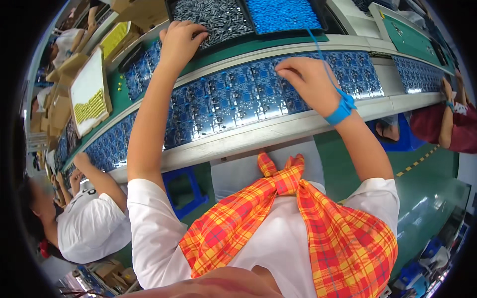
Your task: The person assembles circuit boards along an assembly line by picking electronic components from containers and inserting them into the circuit boards by hand.
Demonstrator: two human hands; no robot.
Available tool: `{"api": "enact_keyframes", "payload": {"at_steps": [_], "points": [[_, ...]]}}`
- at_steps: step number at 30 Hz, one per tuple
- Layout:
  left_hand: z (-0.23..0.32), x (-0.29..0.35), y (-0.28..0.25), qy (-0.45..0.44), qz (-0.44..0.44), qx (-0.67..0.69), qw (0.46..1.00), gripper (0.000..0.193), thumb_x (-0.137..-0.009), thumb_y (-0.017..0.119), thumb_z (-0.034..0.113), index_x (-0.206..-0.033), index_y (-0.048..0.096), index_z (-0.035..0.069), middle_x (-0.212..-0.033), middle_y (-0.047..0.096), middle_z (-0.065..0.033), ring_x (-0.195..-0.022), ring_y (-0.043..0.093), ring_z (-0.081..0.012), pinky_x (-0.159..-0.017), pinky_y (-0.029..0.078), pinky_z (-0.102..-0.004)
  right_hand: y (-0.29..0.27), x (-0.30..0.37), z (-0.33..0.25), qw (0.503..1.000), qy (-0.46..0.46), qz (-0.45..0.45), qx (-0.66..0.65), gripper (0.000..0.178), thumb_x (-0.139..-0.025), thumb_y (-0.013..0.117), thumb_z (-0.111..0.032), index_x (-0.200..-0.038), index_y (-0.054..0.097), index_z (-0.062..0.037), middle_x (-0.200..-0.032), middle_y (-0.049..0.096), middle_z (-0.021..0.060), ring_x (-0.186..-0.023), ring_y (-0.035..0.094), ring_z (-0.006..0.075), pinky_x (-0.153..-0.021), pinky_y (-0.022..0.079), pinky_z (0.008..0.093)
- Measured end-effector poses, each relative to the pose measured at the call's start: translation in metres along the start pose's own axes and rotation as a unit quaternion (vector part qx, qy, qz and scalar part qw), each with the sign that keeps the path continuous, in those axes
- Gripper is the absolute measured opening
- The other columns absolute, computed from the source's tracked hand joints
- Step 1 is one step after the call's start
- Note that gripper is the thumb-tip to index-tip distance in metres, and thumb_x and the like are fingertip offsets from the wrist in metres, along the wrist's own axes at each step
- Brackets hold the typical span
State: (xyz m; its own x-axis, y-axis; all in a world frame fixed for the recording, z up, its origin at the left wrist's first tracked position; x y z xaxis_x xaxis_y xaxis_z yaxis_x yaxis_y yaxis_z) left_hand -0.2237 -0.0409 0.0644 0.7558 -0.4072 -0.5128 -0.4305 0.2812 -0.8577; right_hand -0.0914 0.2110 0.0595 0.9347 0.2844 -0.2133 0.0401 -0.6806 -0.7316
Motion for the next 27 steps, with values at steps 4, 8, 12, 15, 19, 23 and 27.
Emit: {"api": "enact_keyframes", "payload": {"at_steps": [4,8,12,15,19,23,27], "points": [[0.005,-0.003,0.004,0.04,0.018,-0.062,0.997,0.017,-0.092,0.071,0.029,-0.101,0.08,0.017,-0.095,0.075,-0.0022,-0.103,0.066,-0.0263,-0.093,0.039,-0.0485,0.034,-0.046,-0.015,0.997,-0.068,-0.036,0.032,0.014,-0.095,0.068,-0.01,-0.106,0.07,-0.0019,-0.098,0.074,0.0136,-0.089,0.071,0.0296,-0.08,0.056,0.0363],[0.007,-0.001,-0.01,0.04,0.059,-0.026,0.997,0.017,-0.093,0.069,0.028,-0.098,0.08,0.016,-0.092,0.076,-0.0031,-0.099,0.067,-0.0268,-0.092,0.041,-0.0466,0.055,-0.072,-0.019,0.988,-0.116,-0.056,0.086,0.012,-0.094,0.068,-0.01,-0.102,0.07,-0.003,-0.098,0.072,0.0139,-0.091,0.07,0.0327,-0.08,0.056,0.0375],[0.015,0.02,-0.028,-0.024,0.03,0.141,0.989,0.015,-0.093,0.07,0.023,-0.098,0.079,0.013,-0.091,0.076,-0.0064,-0.094,0.069,-0.028,-0.087,0.044,-0.0444,0.062,-0.076,-0.022,0.97,-0.168,-0.072,0.158,0.01,-0.091,0.069,-0.009,-0.099,0.07,-0.004,-0.096,0.07,0.0132,-0.093,0.068,0.0342,-0.081,0.055,0.0401],[0.038,0.041,-0.031,0.021,-0.027,0.204,0.978,0.014,-0.093,0.069,0.023,-0.1,0.079,0.016,-0.091,0.074,-0.0028,-0.1,0.065,-0.0268,-0.09,0.039,-0.0468,0.069,-0.075,-0.023,0.959,-0.203,-0.069,0.183,0.009,-0.089,0.068,-0.009,-0.096,0.07,-0.0047,-0.091,0.068,0.0141,-0.092,0.067,0.0356,-0.08,0.055,0.0433],[0.053,0.065,-0.038,0.057,-0.036,0.199,0.978,0.012,-0.092,0.069,0.018,-0.1,0.079,0.015,-0.09,0.074,-0.0039,-0.098,0.065,-0.0263,-0.09,0.039,-0.0447,0.074,-0.073,-0.028,0.95,-0.229,-0.056,0.205,0.008,-0.087,0.067,-0.008,-0.094,0.07,-0.0049,-0.087,0.067,0.0152,-0.09,0.067,0.0365,-0.079,0.054,0.0462],[0.05,0.073,-0.029,0.024,-0.097,0.251,0.963,0.013,-0.091,0.071,0.013,-0.101,0.079,0.012,-0.093,0.075,-0.0066,-0.095,0.067,-0.0279,-0.087,0.045,-0.0435,0.078,-0.073,-0.029,0.939,-0.223,-0.077,0.25,0.01,-0.087,0.068,-0.006,-0.096,0.071,-0.0034,-0.094,0.068,0.0124,-0.094,0.067,0.0344,-0.083,0.055,0.0429],[0.051,0.07,-0.026,-0.026,-0.129,0.332,0.934,0.014,-0.09,0.072,0.012,-0.101,0.079,0.008,-0.095,0.076,-0.0093,-0.093,0.068,-0.0304,-0.083,0.051,-0.0415,0.079,-0.07,-0.029,0.927,-0.227,-0.094,0.283,0.01,-0.087,0.068,-0.006,-0.096,0.071,-0.0032,-0.094,0.069,0.0121,-0.094,0.067,0.035,-0.083,0.055,0.043]]}}
Point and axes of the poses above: each hand's wrist, its own x-axis away from the middle knuckle, its own y-axis out of the palm, z = x × y, the point moved 8 cm from there along -x, towards the middle knuckle
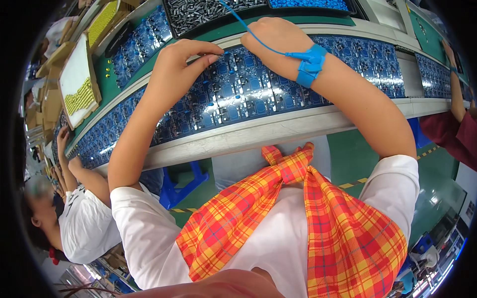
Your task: The person assembles circuit boards along an assembly line by picking electronic components from containers and inserting them into the circuit boards by hand.
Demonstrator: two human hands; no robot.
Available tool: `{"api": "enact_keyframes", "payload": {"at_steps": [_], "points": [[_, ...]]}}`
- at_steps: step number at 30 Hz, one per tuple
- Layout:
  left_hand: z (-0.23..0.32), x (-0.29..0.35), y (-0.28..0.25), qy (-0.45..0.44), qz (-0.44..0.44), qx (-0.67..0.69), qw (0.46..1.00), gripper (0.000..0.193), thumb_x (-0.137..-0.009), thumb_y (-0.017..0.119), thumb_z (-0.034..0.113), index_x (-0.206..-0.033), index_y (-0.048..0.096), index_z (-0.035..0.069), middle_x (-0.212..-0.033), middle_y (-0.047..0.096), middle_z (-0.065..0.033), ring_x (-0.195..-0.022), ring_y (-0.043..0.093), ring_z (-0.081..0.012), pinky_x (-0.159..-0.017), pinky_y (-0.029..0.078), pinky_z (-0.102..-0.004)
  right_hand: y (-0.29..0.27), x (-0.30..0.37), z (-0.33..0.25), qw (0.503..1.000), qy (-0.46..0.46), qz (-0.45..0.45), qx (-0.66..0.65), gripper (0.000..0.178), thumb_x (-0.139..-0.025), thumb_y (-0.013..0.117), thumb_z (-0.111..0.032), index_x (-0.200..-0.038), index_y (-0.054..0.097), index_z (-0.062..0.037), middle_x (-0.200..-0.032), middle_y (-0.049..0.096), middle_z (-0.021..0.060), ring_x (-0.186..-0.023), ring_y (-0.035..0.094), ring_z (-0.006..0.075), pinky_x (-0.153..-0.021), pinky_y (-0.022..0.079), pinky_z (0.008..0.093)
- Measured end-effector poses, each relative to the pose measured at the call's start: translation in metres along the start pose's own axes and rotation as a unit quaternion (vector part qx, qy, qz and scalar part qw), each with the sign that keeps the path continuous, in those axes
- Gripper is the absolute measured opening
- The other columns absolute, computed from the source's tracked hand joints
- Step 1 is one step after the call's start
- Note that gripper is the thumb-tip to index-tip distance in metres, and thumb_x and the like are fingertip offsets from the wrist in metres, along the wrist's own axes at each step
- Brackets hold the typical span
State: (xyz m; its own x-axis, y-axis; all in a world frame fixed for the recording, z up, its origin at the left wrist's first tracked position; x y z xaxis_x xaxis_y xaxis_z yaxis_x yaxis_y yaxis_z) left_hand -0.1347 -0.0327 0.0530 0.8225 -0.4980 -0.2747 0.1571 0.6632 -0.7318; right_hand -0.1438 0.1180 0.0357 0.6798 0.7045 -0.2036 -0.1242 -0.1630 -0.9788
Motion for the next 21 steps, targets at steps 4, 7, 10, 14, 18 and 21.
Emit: {"api": "enact_keyframes", "payload": {"at_steps": [4,7,10,14,18,21], "points": [[-0.003,0.004,0.001,-0.041,-0.005,0.036,0.998,0.016,-0.088,0.073,0.012,-0.102,0.079,0.005,-0.095,0.076,-0.0119,-0.089,0.07,-0.0324,-0.079,0.055,-0.0389,-0.021,-0.006,0.015,0.998,-0.009,0.002,-0.057,0.013,-0.089,0.069,-0.011,-0.099,0.072,-0.0026,-0.09,0.07,0.0124,-0.088,0.067,0.0321,-0.078,0.055,0.0409],[0.002,0.003,0.005,-0.032,-0.022,0.01,0.999,0.014,-0.089,0.073,0.012,-0.101,0.079,0.008,-0.096,0.076,-0.0103,-0.092,0.068,-0.0303,-0.083,0.053,-0.0394,-0.043,-0.01,0.06,0.983,0.021,0.041,-0.176,0.024,-0.091,0.071,-0.021,-0.104,0.071,-0.0001,-0.08,0.07,0.0141,-0.074,0.067,0.0261,-0.07,0.053,0.0365],[0.008,-0.001,0.015,0.026,-0.033,-0.044,0.998,0.012,-0.088,0.074,0.013,-0.099,0.079,0.011,-0.097,0.075,-0.0077,-0.095,0.065,-0.028,-0.088,0.05,-0.0399,-0.039,0.004,0.14,0.957,0.237,0.108,-0.13,0.023,-0.091,0.071,-0.021,-0.1,0.07,0.0001,-0.078,0.068,0.0145,-0.072,0.065,0.0276,-0.069,0.052,0.0378],[0.021,0.001,0.028,0.144,-0.046,-0.152,0.977,0.009,-0.087,0.074,0.015,-0.096,0.078,0.015,-0.099,0.069,-0.0028,-0.102,0.059,-0.0249,-0.094,0.044,-0.0405,-0.012,0.002,0.156,0.95,0.22,0.103,-0.194,0.023,-0.091,0.071,-0.021,-0.097,0.069,0.0011,-0.078,0.067,0.0146,-0.072,0.065,0.0273,-0.068,0.052,0.0384],[0.026,0.0,0.037,0.17,-0.04,-0.206,0.963,0.007,-0.086,0.075,0.016,-0.093,0.076,0.017,-0.1,0.063,0.0001,-0.105,0.055,-0.024,-0.096,0.041,-0.0413,-0.019,0.007,0.148,0.787,-0.023,0.247,-0.565,0.021,-0.092,0.07,-0.019,-0.096,0.069,0.0022,-0.075,0.066,0.0128,-0.071,0.065,0.0244,-0.068,0.051,0.0372],[0.027,-0.002,0.039,0.179,-0.027,-0.216,0.959,0.006,-0.085,0.075,0.016,-0.092,0.076,0.016,-0.1,0.061,0.0007,-0.106,0.055,-0.0245,-0.096,0.042,-0.0414,-0.013,0.01,0.167,0.891,0.116,0.23,-0.373,0.02,-0.093,0.07,-0.018,-0.096,0.07,0.0025,-0.076,0.067,0.0113,-0.072,0.065,0.021,-0.068,0.052,0.0351]]}}
Point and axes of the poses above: each hand's wrist, its own x-axis away from the middle knuckle, its own y-axis out of the palm, z = x × y, the point moved 8 cm from there along -x, towards the middle knuckle
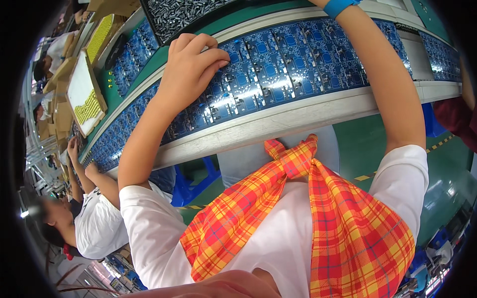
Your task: The person assembles circuit boards along an assembly line by picking electronic components from containers and inserting them into the circuit boards by hand.
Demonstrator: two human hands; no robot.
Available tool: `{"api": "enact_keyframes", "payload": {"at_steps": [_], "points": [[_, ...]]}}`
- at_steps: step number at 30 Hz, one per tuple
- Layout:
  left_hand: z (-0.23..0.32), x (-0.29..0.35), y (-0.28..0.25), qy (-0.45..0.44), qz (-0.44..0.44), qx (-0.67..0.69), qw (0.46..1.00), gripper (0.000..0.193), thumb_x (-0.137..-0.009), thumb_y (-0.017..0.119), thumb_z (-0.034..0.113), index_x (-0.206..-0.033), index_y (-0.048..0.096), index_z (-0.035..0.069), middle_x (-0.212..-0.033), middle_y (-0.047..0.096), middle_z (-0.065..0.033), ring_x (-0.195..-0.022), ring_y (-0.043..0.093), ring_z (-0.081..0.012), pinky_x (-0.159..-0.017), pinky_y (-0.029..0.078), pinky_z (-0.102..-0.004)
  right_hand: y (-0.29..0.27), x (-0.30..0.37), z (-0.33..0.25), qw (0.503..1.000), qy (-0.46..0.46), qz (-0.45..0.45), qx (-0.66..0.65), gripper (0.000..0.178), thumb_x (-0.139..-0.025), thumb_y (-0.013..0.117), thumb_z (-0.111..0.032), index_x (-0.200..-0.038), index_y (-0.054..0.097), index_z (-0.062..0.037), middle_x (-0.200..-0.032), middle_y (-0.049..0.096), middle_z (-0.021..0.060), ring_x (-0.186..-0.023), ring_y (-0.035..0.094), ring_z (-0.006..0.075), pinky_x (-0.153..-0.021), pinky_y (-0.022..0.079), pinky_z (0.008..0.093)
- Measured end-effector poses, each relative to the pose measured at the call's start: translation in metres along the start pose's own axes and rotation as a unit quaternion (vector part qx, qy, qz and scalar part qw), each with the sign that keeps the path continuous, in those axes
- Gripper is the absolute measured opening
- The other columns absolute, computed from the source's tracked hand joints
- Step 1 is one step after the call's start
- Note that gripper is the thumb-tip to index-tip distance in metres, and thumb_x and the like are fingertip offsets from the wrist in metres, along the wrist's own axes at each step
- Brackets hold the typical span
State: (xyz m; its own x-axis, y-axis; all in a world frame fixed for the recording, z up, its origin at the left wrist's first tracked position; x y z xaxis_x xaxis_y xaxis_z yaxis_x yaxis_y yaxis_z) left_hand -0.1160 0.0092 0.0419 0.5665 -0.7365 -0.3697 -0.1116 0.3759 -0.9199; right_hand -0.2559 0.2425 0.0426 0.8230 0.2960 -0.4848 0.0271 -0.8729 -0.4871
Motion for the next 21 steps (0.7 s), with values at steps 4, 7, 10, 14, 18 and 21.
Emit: {"api": "enact_keyframes", "payload": {"at_steps": [4,7,10,14,18,21], "points": [[0.0,-0.002,0.0,0.002,-0.005,0.001,1.0,0.006,-0.085,0.074,0.016,-0.091,0.075,0.016,-0.101,0.062,0.0006,-0.106,0.055,-0.0242,-0.097,0.041,-0.0414,-0.007,0.001,0.002,0.992,0.067,0.029,0.102,0.02,-0.094,0.07,-0.017,-0.097,0.072,0.0028,-0.08,0.069,0.0086,-0.074,0.064,0.016,-0.069,0.052,0.0317],[0.003,-0.005,0.0,0.016,-0.007,-0.006,1.0,0.005,-0.086,0.073,0.016,-0.091,0.075,0.015,-0.102,0.062,0.0008,-0.108,0.055,-0.0238,-0.097,0.04,-0.0411,-0.011,0.005,0.009,0.994,0.085,0.041,0.061,0.02,-0.094,0.07,-0.016,-0.099,0.073,0.003,-0.082,0.07,0.0072,-0.076,0.064,0.0137,-0.07,0.052,0.0299],[0.005,-0.006,-0.001,0.029,-0.016,-0.02,0.999,0.005,-0.087,0.073,0.016,-0.091,0.075,0.015,-0.102,0.062,0.001,-0.108,0.054,-0.0237,-0.098,0.04,-0.041,-0.01,0.006,0.011,0.995,0.09,0.051,-0.004,0.02,-0.095,0.07,-0.016,-0.1,0.074,0.0033,-0.085,0.072,0.0064,-0.077,0.064,0.0123,-0.071,0.052,0.0288],[0.006,-0.007,0.0,0.036,-0.023,-0.037,0.998,0.005,-0.088,0.072,0.017,-0.091,0.075,0.015,-0.102,0.062,0.0013,-0.108,0.055,-0.0225,-0.099,0.039,-0.041,-0.011,0.012,0.0,0.99,0.104,0.082,-0.047,0.02,-0.096,0.069,-0.015,-0.101,0.074,0.0037,-0.085,0.072,0.0047,-0.079,0.064,0.0106,-0.071,0.053,0.0281],[0.014,-0.009,-0.001,0.04,-0.061,-0.058,0.996,0.008,-0.089,0.071,0.017,-0.092,0.077,0.014,-0.101,0.066,0.0001,-0.106,0.059,-0.0231,-0.097,0.042,-0.0406,-0.005,0.022,-0.045,0.997,0.058,0.037,0.022,0.022,-0.094,0.071,-0.017,-0.102,0.074,0.0037,-0.087,0.073,0.0092,-0.08,0.068,0.017,-0.074,0.055,0.031],[-0.013,-0.019,-0.019,0.016,-0.053,-0.039,0.998,0.011,-0.09,0.071,0.016,-0.098,0.078,0.012,-0.1,0.068,-0.0026,-0.103,0.062,-0.0244,-0.094,0.045,-0.0397,0.023,0.04,-0.077,0.996,0.011,-0.053,0.078,0.015,-0.092,0.069,-0.013,-0.099,0.073,0.0,-0.09,0.072,0.01,-0.086,0.068,0.0248,-0.077,0.055,0.0362]]}}
Point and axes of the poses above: each hand's wrist, its own x-axis away from the middle knuckle, its own y-axis out of the palm, z = x × y, the point moved 8 cm from there along -x, towards the middle knuckle
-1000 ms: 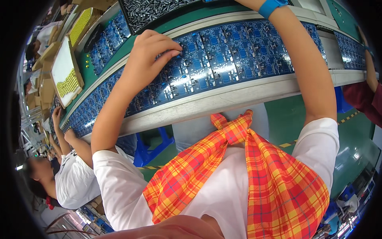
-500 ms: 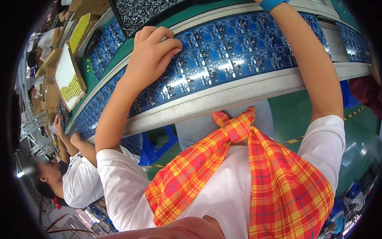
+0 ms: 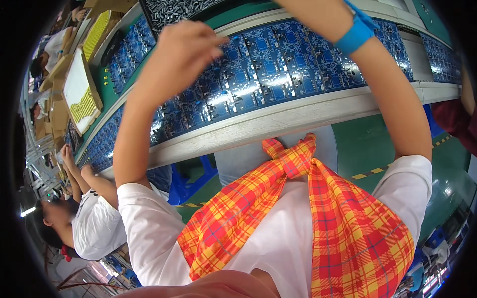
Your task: The person assembles circuit boards along an assembly line by picking electronic components from containers and inserting them into the circuit boards by hand.
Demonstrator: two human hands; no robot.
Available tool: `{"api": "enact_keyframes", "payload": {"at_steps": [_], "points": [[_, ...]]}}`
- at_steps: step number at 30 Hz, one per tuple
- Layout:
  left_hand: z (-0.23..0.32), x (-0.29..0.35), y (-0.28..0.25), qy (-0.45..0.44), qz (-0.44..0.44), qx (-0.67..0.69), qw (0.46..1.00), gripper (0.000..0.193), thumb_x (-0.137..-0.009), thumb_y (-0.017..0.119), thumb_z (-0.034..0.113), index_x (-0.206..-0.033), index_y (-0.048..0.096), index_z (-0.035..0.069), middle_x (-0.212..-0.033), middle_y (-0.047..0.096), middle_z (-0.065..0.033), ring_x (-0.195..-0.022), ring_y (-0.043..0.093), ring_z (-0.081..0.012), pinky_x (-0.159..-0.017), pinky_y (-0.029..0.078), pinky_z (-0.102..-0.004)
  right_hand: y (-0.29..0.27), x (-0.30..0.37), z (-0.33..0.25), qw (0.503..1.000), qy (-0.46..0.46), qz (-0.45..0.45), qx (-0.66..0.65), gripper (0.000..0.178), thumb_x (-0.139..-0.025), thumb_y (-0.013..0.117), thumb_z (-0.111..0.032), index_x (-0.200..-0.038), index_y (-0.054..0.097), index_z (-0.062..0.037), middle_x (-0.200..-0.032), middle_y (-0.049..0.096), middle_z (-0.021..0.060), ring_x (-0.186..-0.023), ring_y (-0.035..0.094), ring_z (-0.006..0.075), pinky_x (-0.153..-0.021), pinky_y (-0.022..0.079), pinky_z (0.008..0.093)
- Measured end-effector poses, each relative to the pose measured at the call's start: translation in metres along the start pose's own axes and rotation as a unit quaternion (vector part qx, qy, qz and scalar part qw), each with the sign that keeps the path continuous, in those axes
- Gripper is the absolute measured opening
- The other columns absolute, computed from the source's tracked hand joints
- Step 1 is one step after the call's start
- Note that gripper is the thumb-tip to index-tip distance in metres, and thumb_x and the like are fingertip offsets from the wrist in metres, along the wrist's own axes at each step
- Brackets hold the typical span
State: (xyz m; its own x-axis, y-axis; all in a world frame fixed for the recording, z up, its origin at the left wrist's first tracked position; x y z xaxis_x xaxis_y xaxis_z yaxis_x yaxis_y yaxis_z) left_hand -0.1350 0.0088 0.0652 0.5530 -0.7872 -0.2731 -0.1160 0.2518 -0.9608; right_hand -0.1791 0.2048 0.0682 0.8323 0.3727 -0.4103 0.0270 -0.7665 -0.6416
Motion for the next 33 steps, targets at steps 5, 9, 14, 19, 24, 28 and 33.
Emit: {"api": "enact_keyframes", "payload": {"at_steps": [5,9,14,19,24,28,33], "points": [[-0.058,-0.015,-0.019,-0.101,0.051,0.015,0.993,0.015,-0.09,0.071,0.017,-0.1,0.078,0.009,-0.098,0.071,-0.0075,-0.099,0.064,-0.0271,-0.091,0.046,-0.0411,0.051,0.026,-0.043,0.988,-0.072,-0.116,0.075,0.008,-0.09,0.067,-0.007,-0.095,0.072,-0.0048,-0.095,0.071,0.011,-0.095,0.068,0.0352,-0.081,0.055,0.0432],[-0.081,-0.025,-0.018,-0.206,0.055,-0.066,0.975,0.014,-0.086,0.071,0.021,-0.086,0.079,0.009,-0.093,0.073,-0.0091,-0.1,0.063,-0.0292,-0.093,0.042,-0.0466,0.077,0.034,-0.044,0.979,-0.042,-0.181,0.083,0.007,-0.092,0.067,-0.009,-0.096,0.072,-0.0059,-0.094,0.07,0.0107,-0.094,0.067,0.0346,-0.081,0.055,0.0427],[-0.088,-0.02,-0.01,-0.185,0.092,-0.096,0.974,0.014,-0.085,0.072,0.021,-0.086,0.079,0.009,-0.093,0.073,-0.0084,-0.101,0.063,-0.0288,-0.093,0.042,-0.0457,0.087,0.036,-0.05,0.963,-0.108,-0.184,0.165,0.008,-0.091,0.068,-0.009,-0.096,0.071,-0.0045,-0.095,0.068,0.0113,-0.095,0.067,0.0341,-0.081,0.055,0.0421],[-0.078,-0.029,-0.01,-0.186,0.067,-0.118,0.973,0.014,-0.085,0.071,0.021,-0.085,0.079,0.009,-0.092,0.073,-0.0071,-0.1,0.063,-0.0281,-0.091,0.042,-0.0452,0.087,0.035,-0.053,0.956,-0.107,-0.19,0.198,0.008,-0.09,0.068,-0.007,-0.096,0.07,-0.0033,-0.095,0.068,0.0121,-0.094,0.066,0.0342,-0.082,0.055,0.0425],[-0.08,-0.027,-0.009,-0.181,0.104,-0.118,0.971,0.014,-0.086,0.07,0.021,-0.086,0.078,0.01,-0.091,0.072,-0.0072,-0.099,0.064,-0.0283,-0.089,0.042,-0.0452,0.089,0.036,-0.055,0.958,-0.078,-0.185,0.207,0.007,-0.087,0.069,-0.005,-0.094,0.069,-0.0025,-0.094,0.068,0.0127,-0.093,0.066,0.0346,-0.082,0.055,0.0429],[-0.081,-0.02,-0.012,-0.19,0.143,-0.091,0.967,0.014,-0.087,0.07,0.021,-0.087,0.077,0.009,-0.09,0.071,-0.0084,-0.095,0.064,-0.0296,-0.087,0.043,-0.0458,0.093,0.034,-0.057,0.954,-0.084,-0.196,0.209,0.007,-0.087,0.069,-0.006,-0.093,0.068,-0.0021,-0.094,0.068,0.0132,-0.092,0.066,0.0354,-0.083,0.056,0.0427],[-0.045,-0.008,-0.023,-0.173,0.165,0.081,0.967,0.016,-0.089,0.069,0.021,-0.087,0.075,0.006,-0.086,0.071,-0.0107,-0.091,0.066,-0.0313,-0.084,0.044,-0.0468,0.094,0.035,-0.055,0.946,-0.109,-0.195,0.234,0.008,-0.087,0.069,-0.008,-0.093,0.068,-0.002,-0.093,0.067,0.0136,-0.093,0.066,0.0359,-0.083,0.056,0.0421]]}}
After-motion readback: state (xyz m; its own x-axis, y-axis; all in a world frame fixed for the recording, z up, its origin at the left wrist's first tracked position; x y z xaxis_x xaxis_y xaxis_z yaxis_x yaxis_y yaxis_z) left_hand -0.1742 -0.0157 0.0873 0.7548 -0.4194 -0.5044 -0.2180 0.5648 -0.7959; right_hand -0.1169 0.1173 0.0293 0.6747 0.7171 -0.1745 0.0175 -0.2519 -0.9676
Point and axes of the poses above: each hand's wrist, its own x-axis away from the middle knuckle, its own y-axis out of the palm, z = x × y, the point moved 8 cm from there along -x, towards the middle knuckle
